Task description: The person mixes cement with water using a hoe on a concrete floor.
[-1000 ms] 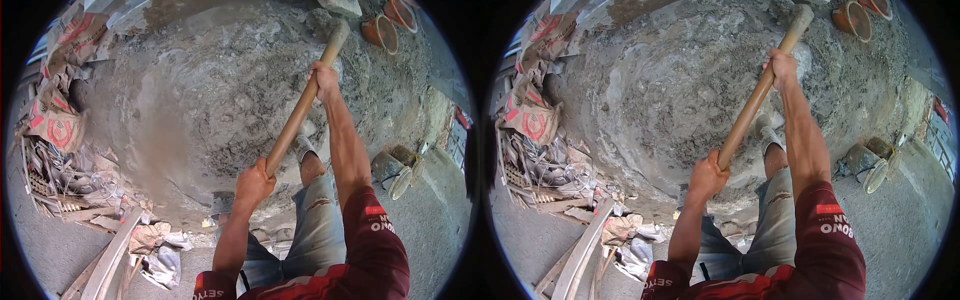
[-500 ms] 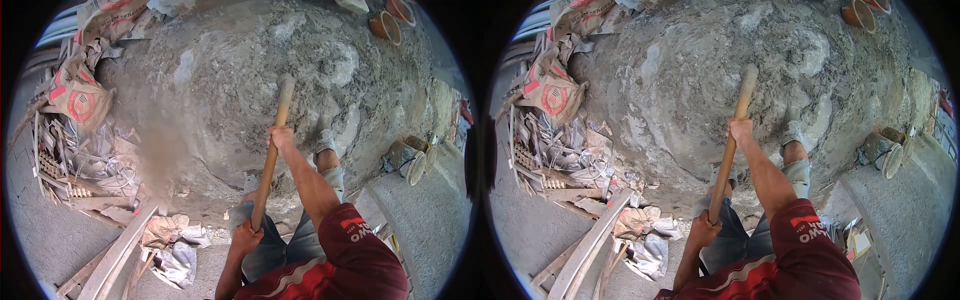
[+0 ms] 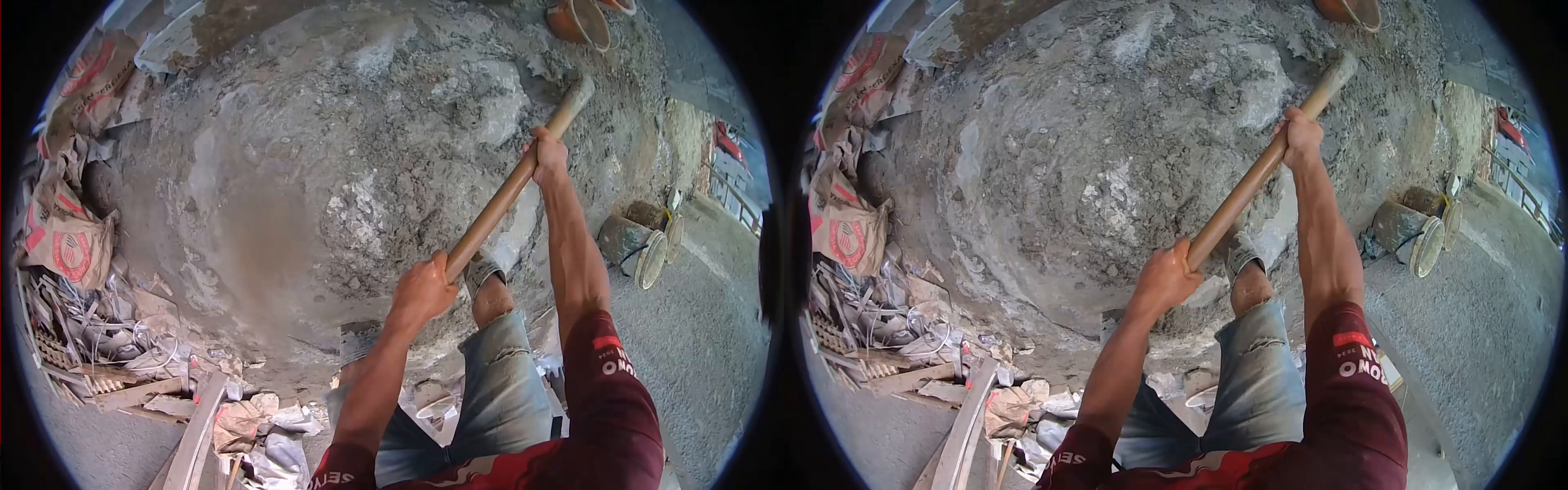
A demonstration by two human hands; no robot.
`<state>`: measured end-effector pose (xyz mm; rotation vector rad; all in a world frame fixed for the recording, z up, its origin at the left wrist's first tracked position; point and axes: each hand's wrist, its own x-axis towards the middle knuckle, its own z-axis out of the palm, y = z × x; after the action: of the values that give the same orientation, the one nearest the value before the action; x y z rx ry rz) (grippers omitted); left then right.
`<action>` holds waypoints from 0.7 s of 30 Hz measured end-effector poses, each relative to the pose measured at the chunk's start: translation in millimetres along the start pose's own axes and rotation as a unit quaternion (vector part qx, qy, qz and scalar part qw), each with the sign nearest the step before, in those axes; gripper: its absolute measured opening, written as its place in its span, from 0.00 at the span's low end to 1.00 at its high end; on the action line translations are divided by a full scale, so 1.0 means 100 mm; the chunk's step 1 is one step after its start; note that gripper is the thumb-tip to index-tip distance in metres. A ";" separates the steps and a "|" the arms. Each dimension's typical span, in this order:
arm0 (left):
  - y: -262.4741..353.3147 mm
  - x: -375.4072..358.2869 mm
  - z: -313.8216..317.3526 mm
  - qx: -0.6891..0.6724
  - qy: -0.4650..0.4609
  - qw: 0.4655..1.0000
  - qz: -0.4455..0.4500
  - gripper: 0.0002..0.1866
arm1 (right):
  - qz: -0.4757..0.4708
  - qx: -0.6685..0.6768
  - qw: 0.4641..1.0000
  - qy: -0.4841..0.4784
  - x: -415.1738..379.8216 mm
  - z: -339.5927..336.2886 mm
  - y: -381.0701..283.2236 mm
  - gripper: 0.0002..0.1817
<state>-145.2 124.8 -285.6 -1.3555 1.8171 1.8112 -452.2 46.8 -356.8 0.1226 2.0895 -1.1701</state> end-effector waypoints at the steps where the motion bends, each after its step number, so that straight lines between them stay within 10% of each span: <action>1: 0.21 0.30 -0.12 -0.007 -0.013 1.000 -0.009 0.17 | 0.002 0.018 1.000 -0.013 0.31 0.05 -0.11 0.08; 6: 0.23 0.06 -0.22 -0.004 -0.030 0.999 -0.027 0.19 | 0.076 -0.113 0.991 -0.015 0.51 0.40 0.36 0.07; 21: -0.22 -3.42 0.19 0.047 0.023 0.959 -0.278 0.17 | 0.361 0.007 0.920 -0.153 -3.03 0.17 1.63 0.05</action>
<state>47.9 292.0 -56.6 -1.6664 1.3300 1.3871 -154.7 205.1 -285.2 0.6199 1.5410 -0.6880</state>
